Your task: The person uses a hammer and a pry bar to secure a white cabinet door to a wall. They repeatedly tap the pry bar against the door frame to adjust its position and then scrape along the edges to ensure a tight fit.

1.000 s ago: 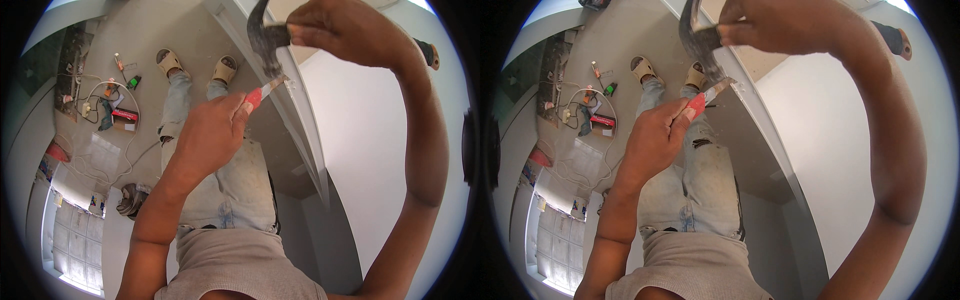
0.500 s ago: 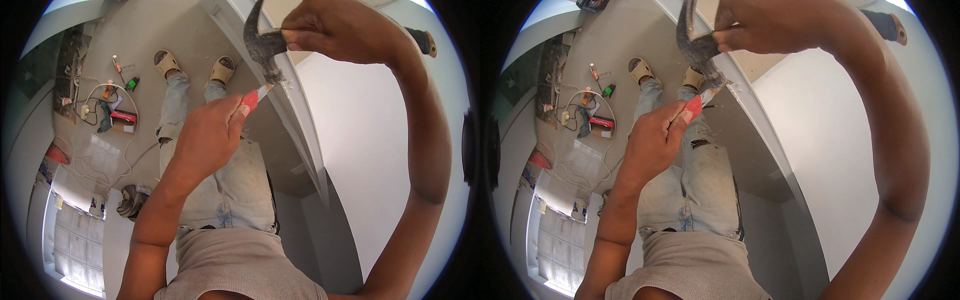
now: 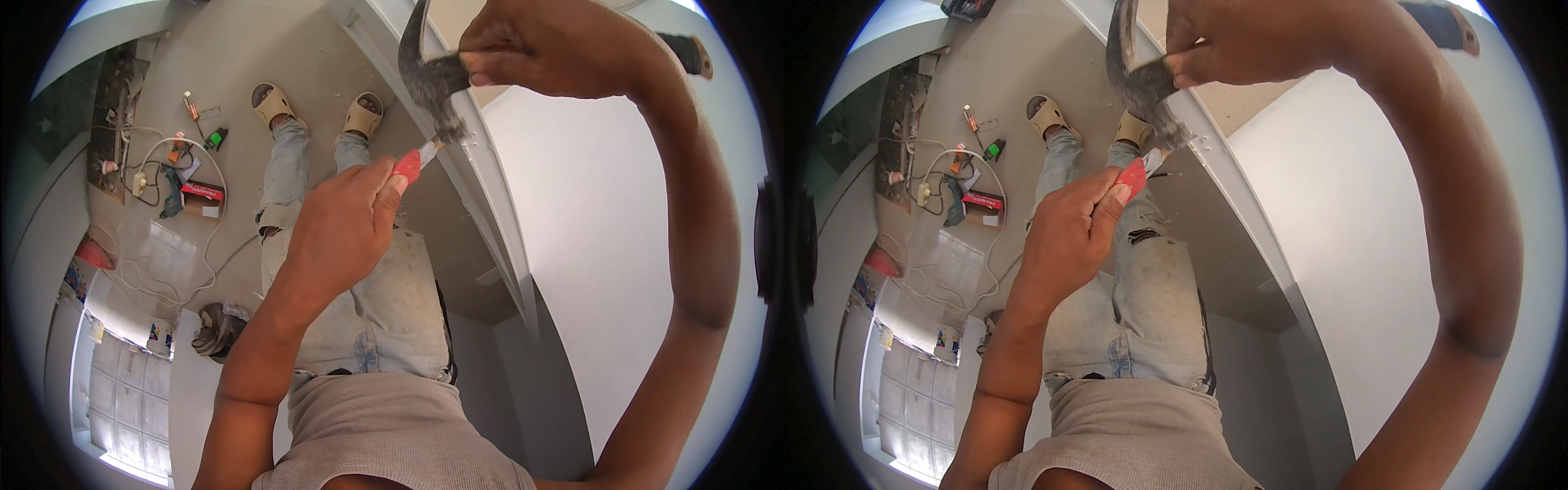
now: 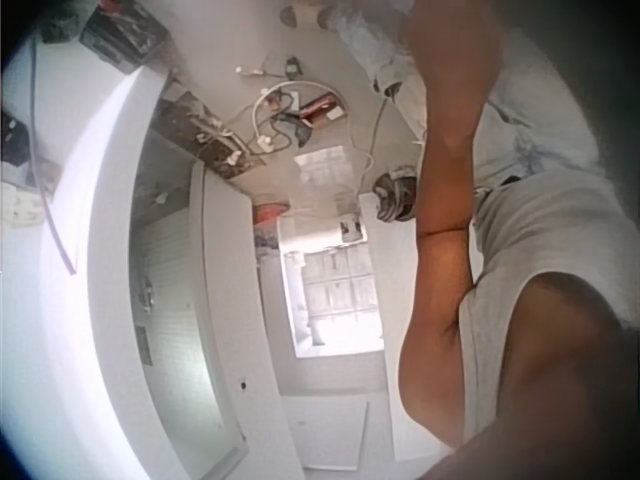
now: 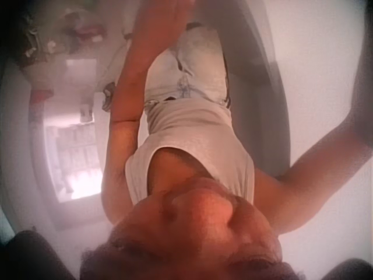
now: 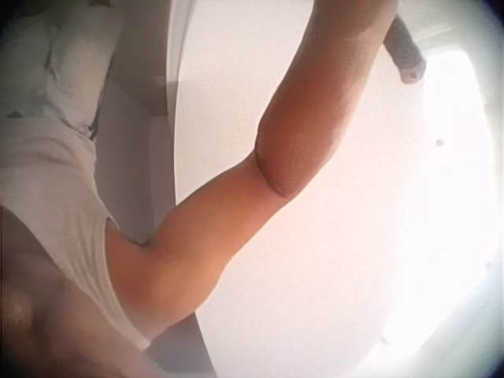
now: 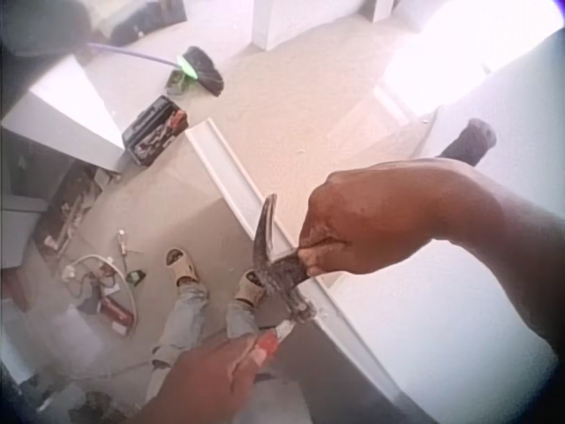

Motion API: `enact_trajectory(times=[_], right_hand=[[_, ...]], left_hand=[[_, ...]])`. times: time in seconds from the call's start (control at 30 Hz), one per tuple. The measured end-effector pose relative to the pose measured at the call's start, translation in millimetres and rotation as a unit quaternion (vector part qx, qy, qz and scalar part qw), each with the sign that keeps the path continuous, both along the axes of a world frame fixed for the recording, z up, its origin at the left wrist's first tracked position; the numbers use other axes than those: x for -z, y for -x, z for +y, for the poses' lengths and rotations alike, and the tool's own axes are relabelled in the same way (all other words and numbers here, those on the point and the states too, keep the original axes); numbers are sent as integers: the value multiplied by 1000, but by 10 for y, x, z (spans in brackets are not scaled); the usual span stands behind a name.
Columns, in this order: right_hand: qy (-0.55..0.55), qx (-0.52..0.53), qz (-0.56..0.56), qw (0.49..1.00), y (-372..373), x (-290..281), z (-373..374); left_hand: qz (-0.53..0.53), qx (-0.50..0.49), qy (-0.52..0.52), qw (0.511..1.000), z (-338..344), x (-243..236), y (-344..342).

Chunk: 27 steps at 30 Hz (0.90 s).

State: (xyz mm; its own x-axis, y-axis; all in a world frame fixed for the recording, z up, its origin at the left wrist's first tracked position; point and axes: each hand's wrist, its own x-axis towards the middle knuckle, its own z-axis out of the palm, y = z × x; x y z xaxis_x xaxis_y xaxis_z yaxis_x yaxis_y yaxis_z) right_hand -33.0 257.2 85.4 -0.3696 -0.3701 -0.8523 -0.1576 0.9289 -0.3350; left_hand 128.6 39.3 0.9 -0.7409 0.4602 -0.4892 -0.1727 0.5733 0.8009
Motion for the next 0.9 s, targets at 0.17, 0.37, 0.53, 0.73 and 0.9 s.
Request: enact_trajectory(times=[0.17, 0.37, 0.53, 0.73, 0.9], right_hand=[[47, 52, -11, 997, 37, -158, 164], [14, 3, -7, 1000, -15, 53, 37], [13, 39, -16, 999, -29, -33, 159], [19, 4, 37, 999, -187, 0, 83], [-22, 99, 49, 994, -114, -29, 292]], left_hand=[[-19, 32, 9, 999, 17, -47, 49], [16, 11, 29, 999, 7, -22, -39], [8, 30, -6, 999, 15, -11, -12], [33, 73, -22, 997, 116, -11, -214], [15, 51, -8, 999, 35, -78, -87]])
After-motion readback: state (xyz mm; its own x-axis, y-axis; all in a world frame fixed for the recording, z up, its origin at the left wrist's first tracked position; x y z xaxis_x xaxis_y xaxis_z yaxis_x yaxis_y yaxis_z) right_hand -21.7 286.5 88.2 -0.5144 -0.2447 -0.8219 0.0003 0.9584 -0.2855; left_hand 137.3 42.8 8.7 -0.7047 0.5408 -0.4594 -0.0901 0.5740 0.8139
